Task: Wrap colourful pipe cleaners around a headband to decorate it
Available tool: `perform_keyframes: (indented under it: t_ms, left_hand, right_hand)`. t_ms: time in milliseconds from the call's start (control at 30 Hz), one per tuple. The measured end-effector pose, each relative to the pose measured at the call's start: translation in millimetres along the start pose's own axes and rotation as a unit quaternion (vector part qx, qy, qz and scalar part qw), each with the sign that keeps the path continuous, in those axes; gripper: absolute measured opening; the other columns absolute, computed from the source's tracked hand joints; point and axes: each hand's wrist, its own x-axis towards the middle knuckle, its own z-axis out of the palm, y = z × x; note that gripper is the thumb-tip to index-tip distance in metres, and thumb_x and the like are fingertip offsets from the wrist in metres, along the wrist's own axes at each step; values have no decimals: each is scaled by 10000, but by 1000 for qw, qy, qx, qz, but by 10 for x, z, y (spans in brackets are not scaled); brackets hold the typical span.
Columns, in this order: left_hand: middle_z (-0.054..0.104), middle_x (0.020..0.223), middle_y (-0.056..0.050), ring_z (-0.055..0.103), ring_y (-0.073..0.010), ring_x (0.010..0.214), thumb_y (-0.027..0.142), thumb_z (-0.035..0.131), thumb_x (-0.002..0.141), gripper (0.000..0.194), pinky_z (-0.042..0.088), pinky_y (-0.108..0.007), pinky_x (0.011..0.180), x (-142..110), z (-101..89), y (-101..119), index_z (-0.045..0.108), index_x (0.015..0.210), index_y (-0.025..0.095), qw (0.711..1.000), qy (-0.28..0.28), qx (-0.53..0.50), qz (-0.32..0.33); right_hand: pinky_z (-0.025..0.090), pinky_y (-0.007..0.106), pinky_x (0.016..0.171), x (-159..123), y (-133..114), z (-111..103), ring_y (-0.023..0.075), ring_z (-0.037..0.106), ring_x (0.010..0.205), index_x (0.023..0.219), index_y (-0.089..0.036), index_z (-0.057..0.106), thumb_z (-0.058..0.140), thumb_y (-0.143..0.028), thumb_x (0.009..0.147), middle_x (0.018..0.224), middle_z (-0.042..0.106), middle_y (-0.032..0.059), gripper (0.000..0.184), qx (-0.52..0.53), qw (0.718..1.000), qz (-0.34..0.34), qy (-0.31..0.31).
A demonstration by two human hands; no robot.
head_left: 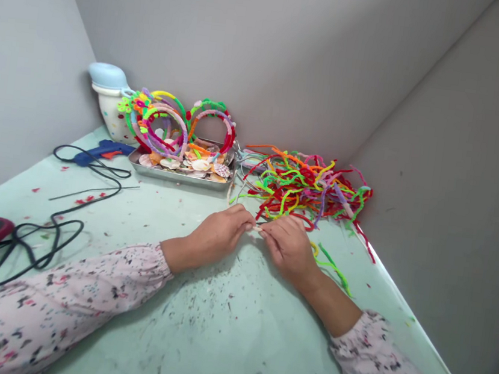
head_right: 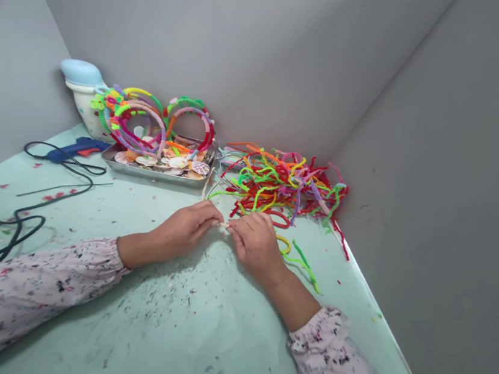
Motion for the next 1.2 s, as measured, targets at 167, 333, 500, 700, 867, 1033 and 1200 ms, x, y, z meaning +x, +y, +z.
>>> perform_keyframes:
  t_ms: [167,333,500,700,867,1033,1200]
  left_hand:
    - [554,858,-38,539,-148,780,176,355,908,229,438,-277,736,-9,5,-7,584,909,163,1000,-6,13,-1]
    - [548,826,-34,529,-146,745,142,348,894,218,435,-274,713,-14,14,0,565,877,158,1000,-14,22,-8]
    - [553,846,-38,529,-150,761,158,359,898,205,436,-276,715,-7,26,-5,563,883,156,1000,-8,13,-12]
    - [565,879,-46,542,-155,822,184,368,913,208,435,-279,749,-6,32,-1,574,914,160,1000,7,1,-3]
    - [545,1005,-62,530,-103,701,221,459,888,197,435,-245,672,-32,-54,94,549,1056,172,994,109,-27,-5]
    - [599,818,-26,541,-115,707,235,459,889,152,426,-232,668,-72,-61,132,591,937,174,996,44,-21,71]
    - [656,937,-54,595,-140,753,256,477,875,232,465,-257,693,-69,49,64,585,1063,174,998,-44,15,45]
  right_hand:
    - [355,370,832,6,-15,-7,195,529,823,907,-193,605,486,-187,895,827,649,47,120,3,1000,-6,-6]
    - [351,372,823,5,-15,-1,196,522,821,920,-196,609,464,-200,906,826,644,51,145,3,1000,-6,-12]
    - [348,373,819,17,-11,-4,194,515,816,903,-184,605,475,-209,902,827,643,51,132,10,1000,0,-19]
    - [355,371,798,27,-31,-21,197,511,804,925,-176,607,487,-237,897,816,632,57,138,23,1000,9,-17]
    - [374,367,790,29,-19,-15,194,531,791,946,-187,612,484,-220,904,818,636,55,139,35,998,40,26]
    - [397,384,790,28,-17,-47,208,557,809,951,-209,597,488,-228,902,844,642,57,121,47,985,107,125]
    - [414,401,810,5,-67,-93,213,561,820,962,-230,582,489,-217,889,846,633,55,118,68,977,98,175]
